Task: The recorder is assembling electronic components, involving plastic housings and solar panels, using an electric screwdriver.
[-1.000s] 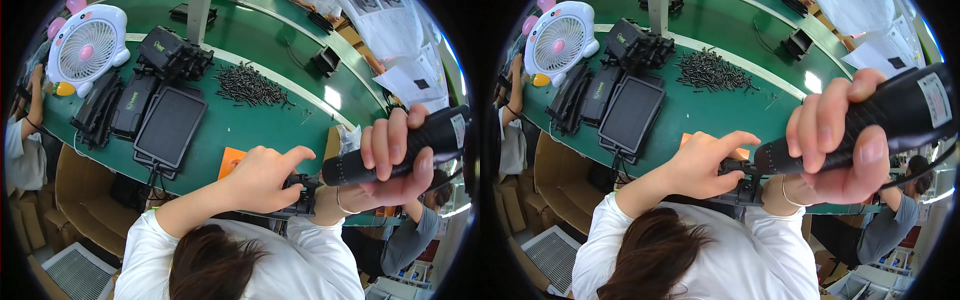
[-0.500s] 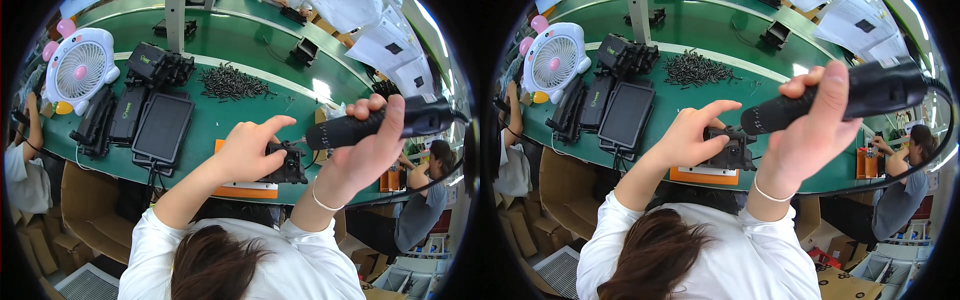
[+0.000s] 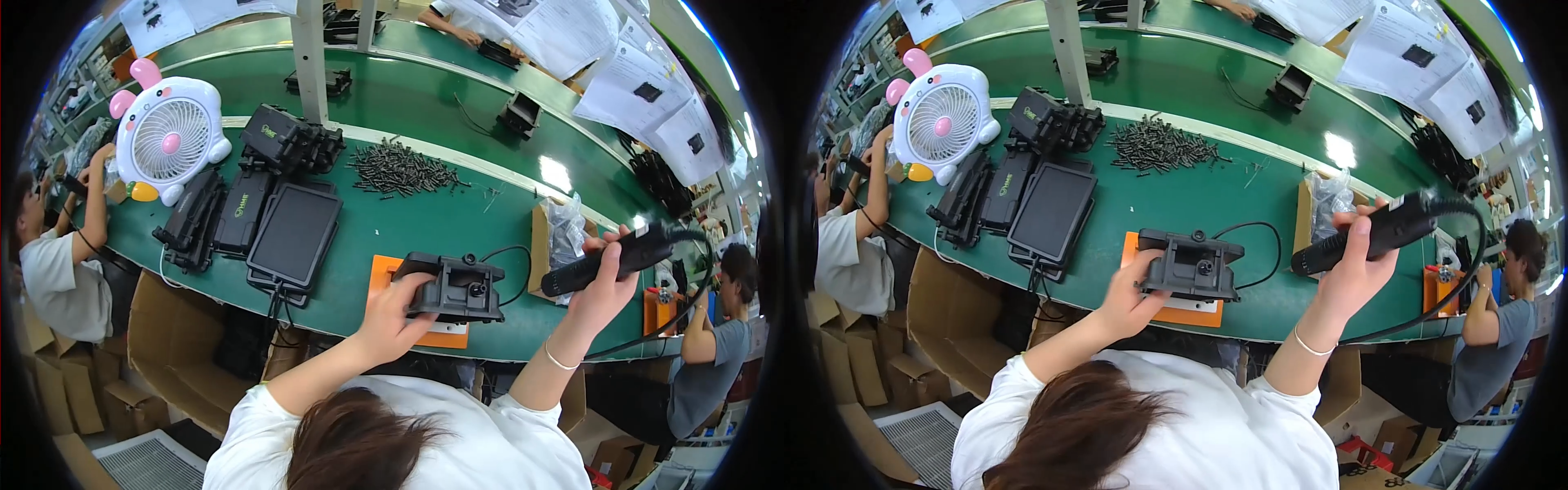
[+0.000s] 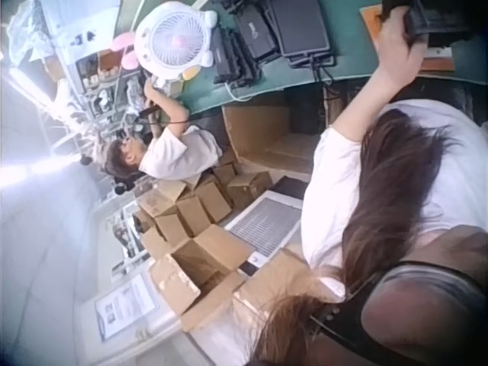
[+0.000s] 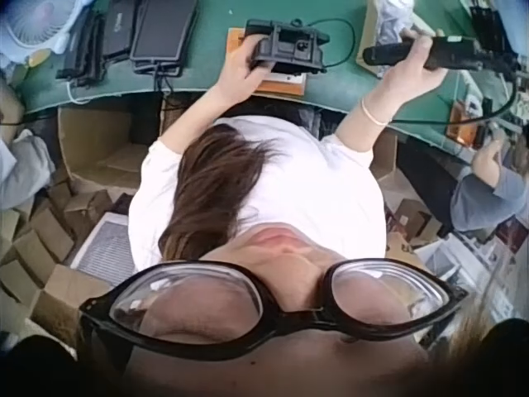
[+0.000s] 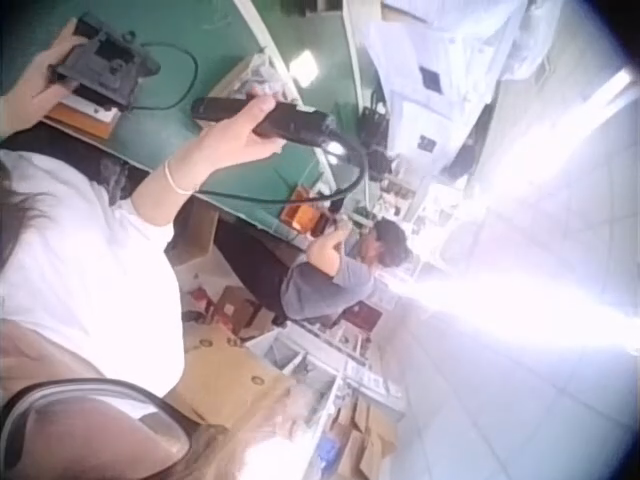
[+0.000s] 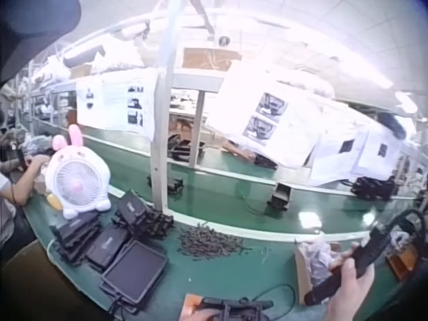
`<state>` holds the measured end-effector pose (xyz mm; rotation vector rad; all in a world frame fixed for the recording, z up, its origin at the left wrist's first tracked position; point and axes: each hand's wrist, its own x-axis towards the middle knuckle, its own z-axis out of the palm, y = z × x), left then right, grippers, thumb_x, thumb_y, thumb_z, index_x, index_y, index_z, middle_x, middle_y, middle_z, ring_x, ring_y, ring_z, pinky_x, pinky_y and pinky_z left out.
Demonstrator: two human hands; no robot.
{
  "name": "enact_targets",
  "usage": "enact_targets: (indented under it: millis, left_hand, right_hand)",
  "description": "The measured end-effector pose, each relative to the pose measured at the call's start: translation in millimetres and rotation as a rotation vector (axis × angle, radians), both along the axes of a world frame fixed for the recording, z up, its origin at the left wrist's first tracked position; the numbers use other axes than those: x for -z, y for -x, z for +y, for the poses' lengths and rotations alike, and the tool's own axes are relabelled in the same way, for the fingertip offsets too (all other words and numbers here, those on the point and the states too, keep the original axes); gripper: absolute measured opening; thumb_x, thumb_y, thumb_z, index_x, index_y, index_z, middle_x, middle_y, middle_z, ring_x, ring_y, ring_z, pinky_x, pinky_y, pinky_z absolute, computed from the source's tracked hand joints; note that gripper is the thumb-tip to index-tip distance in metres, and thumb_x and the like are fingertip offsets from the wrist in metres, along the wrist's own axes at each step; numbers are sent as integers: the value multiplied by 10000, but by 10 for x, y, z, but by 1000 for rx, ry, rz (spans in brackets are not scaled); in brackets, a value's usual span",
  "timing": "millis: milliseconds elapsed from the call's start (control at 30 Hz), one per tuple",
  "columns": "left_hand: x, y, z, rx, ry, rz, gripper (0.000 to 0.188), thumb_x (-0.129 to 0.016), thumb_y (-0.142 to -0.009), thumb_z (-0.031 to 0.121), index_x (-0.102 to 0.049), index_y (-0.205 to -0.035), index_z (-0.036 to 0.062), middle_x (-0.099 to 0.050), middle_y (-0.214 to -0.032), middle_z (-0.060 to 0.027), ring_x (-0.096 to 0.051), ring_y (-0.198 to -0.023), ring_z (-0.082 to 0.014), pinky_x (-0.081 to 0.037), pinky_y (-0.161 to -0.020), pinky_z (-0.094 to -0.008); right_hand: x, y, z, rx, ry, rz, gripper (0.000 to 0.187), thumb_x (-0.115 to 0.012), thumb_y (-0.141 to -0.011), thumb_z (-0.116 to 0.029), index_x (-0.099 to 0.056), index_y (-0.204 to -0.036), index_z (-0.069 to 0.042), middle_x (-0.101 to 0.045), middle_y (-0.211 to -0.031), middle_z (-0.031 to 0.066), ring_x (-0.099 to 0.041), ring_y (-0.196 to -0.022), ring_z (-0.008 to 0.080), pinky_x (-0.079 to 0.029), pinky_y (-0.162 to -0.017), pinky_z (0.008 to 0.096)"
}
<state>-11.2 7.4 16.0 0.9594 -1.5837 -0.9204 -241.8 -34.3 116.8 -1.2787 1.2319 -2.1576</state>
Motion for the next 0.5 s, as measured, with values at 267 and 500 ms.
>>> enact_targets:
  millis: [267,500]
  left_hand:
    - [-496,-24,-169,263,553,100,240,-665,-662,101,-583,-873,21,-616,-778,-115,-619,-703,-289,-481,-622,-345]
    - [-1008,-105,4,635,657,-322,139,-589,-664,93,-515,-772,45,-481,-651,-52,-539,-582,-235,-437,-509,-344]
  right_hand:
    - [475,-47,293,130,-328,411,169,-499,-883,-115,-542,-974,21,-507,-813,29,-485,-742,126,-417,-712,235]
    - [811,-215,177,-1023,-705,103,324,-485,-927,-325,-573,-826,-30,-569,-770,47,-551,-655,106,-457,-591,235]
